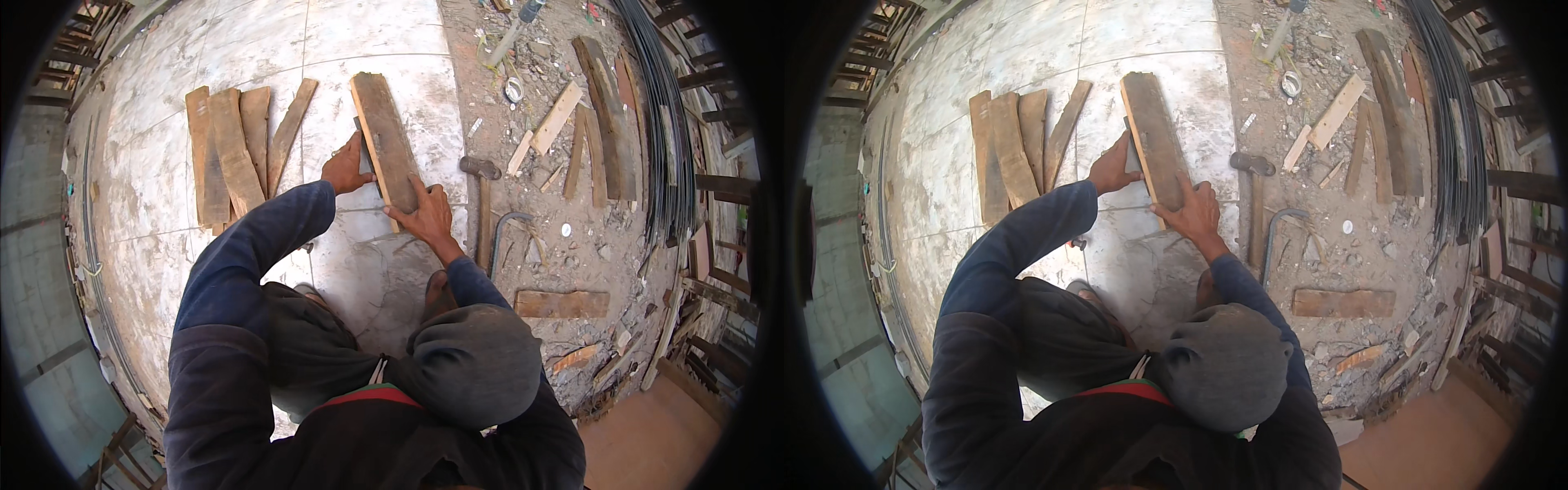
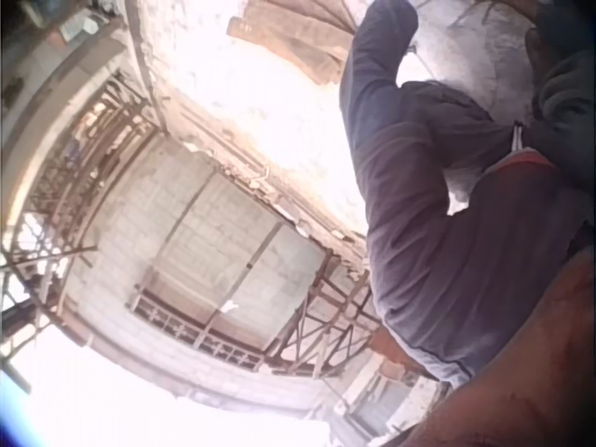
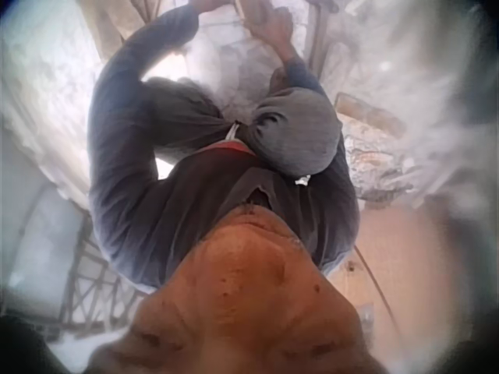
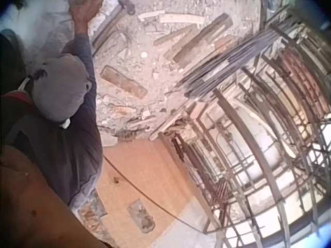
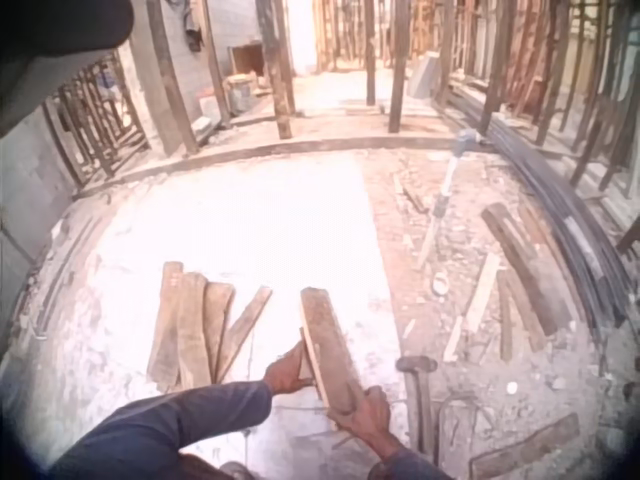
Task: The person organizes wood planks by picking them up and stacking them together on the floor using their hands and a hammer to align them.
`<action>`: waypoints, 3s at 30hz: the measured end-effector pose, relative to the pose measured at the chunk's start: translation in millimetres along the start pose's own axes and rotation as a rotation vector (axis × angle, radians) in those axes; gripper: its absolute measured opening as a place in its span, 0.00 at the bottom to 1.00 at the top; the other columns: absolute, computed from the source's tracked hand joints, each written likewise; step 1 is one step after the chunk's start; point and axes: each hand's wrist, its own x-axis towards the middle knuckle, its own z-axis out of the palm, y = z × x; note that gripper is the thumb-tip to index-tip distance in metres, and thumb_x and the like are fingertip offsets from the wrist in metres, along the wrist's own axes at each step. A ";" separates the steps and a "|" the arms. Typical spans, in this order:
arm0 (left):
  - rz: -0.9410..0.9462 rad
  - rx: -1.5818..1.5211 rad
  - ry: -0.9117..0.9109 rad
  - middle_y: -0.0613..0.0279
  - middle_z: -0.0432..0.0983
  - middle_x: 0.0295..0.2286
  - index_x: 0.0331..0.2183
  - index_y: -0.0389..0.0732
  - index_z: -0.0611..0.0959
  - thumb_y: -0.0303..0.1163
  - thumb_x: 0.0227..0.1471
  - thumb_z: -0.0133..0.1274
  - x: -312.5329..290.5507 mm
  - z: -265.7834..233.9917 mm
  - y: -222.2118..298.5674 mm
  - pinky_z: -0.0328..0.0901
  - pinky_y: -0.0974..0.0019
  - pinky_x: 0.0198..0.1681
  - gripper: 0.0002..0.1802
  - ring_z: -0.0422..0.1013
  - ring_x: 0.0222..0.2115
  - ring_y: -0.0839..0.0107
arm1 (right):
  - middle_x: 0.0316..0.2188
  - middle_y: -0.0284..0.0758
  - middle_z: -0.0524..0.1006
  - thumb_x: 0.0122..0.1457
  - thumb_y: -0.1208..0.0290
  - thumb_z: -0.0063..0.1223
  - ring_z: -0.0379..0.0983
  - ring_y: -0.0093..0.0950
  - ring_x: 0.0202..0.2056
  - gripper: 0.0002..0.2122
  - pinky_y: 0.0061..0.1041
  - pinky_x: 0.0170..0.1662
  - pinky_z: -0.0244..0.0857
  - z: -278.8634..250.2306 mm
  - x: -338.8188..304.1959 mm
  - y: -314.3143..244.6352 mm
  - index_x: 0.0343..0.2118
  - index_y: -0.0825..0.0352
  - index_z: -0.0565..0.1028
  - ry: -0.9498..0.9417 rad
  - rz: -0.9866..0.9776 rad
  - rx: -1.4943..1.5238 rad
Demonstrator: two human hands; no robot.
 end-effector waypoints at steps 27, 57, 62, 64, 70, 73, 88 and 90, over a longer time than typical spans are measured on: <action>-0.003 0.330 -0.189 0.41 0.45 0.65 0.62 0.35 0.55 0.39 0.46 0.63 -24.4 -19.3 21.0 0.66 0.47 0.53 0.49 0.64 0.56 0.42 | 0.39 0.47 0.70 0.52 0.64 0.61 0.67 0.48 0.47 0.28 0.45 0.46 0.64 -23.1 -102.8 109.9 0.55 0.67 0.66 0.306 0.249 -0.229; 0.023 0.258 -0.172 0.42 0.76 0.45 0.54 0.36 0.72 0.43 0.56 0.53 -59.1 -37.1 35.2 0.66 0.50 0.50 0.29 0.71 0.48 0.48 | 0.20 0.29 0.69 0.64 0.69 0.52 0.65 0.17 0.16 0.10 0.19 0.17 0.58 -74.9 -74.7 40.7 0.42 0.65 0.65 0.064 0.119 0.954; 0.006 0.490 -0.232 0.45 0.80 0.34 0.42 0.38 0.80 0.44 0.55 0.53 -36.4 -74.4 70.8 0.70 0.47 0.39 0.20 0.77 0.37 0.46 | 0.18 0.27 0.67 0.64 0.72 0.52 0.62 0.15 0.15 0.07 0.17 0.16 0.56 -54.3 -62.0 25.4 0.38 0.64 0.64 0.091 -0.078 0.889; -0.108 0.540 -0.269 0.45 0.81 0.35 0.37 0.37 0.83 0.45 0.56 0.52 -31.6 -80.1 61.7 0.70 0.48 0.41 0.20 0.77 0.38 0.47 | 0.19 0.28 0.66 0.63 0.72 0.53 0.62 0.16 0.18 0.07 0.21 0.21 0.57 -51.3 -56.8 22.6 0.38 0.66 0.66 0.072 -0.079 0.776; -0.734 -0.381 -0.149 0.52 0.80 0.24 0.33 0.31 0.81 0.58 0.61 0.42 -59.1 -14.9 82.3 0.71 0.60 0.23 0.34 0.77 0.19 0.65 | 0.26 0.49 0.77 0.59 0.71 0.53 0.76 0.38 0.28 0.12 0.35 0.32 0.66 -40.0 -64.8 36.2 0.44 0.70 0.69 0.016 0.026 0.595; -0.840 -0.726 0.292 0.54 0.78 0.19 0.27 0.32 0.79 0.58 0.62 0.41 -97.5 53.3 70.4 0.66 0.63 0.16 0.35 0.74 0.15 0.68 | 0.28 0.53 0.78 0.58 0.73 0.51 0.78 0.47 0.32 0.13 0.39 0.35 0.67 -36.2 -63.6 29.6 0.44 0.70 0.69 -0.001 0.052 0.498; -0.351 -0.556 0.809 0.34 0.56 0.59 0.59 0.25 0.60 0.46 0.67 0.34 -68.9 60.7 56.6 0.47 0.55 0.65 0.33 0.52 0.61 0.44 | 0.25 0.38 0.74 0.57 0.79 0.54 0.71 0.22 0.27 0.06 0.25 0.31 0.65 -168.8 -18.8 -59.3 0.35 0.70 0.69 0.567 -0.354 0.945; -0.368 -0.588 0.807 0.34 0.53 0.61 0.61 0.25 0.57 0.47 0.67 0.33 -57.3 55.1 59.0 0.44 0.55 0.67 0.36 0.49 0.64 0.44 | 0.25 0.38 0.73 0.56 0.78 0.55 0.71 0.22 0.27 0.07 0.25 0.32 0.65 -142.3 -17.8 -48.4 0.33 0.71 0.68 0.543 -0.292 0.947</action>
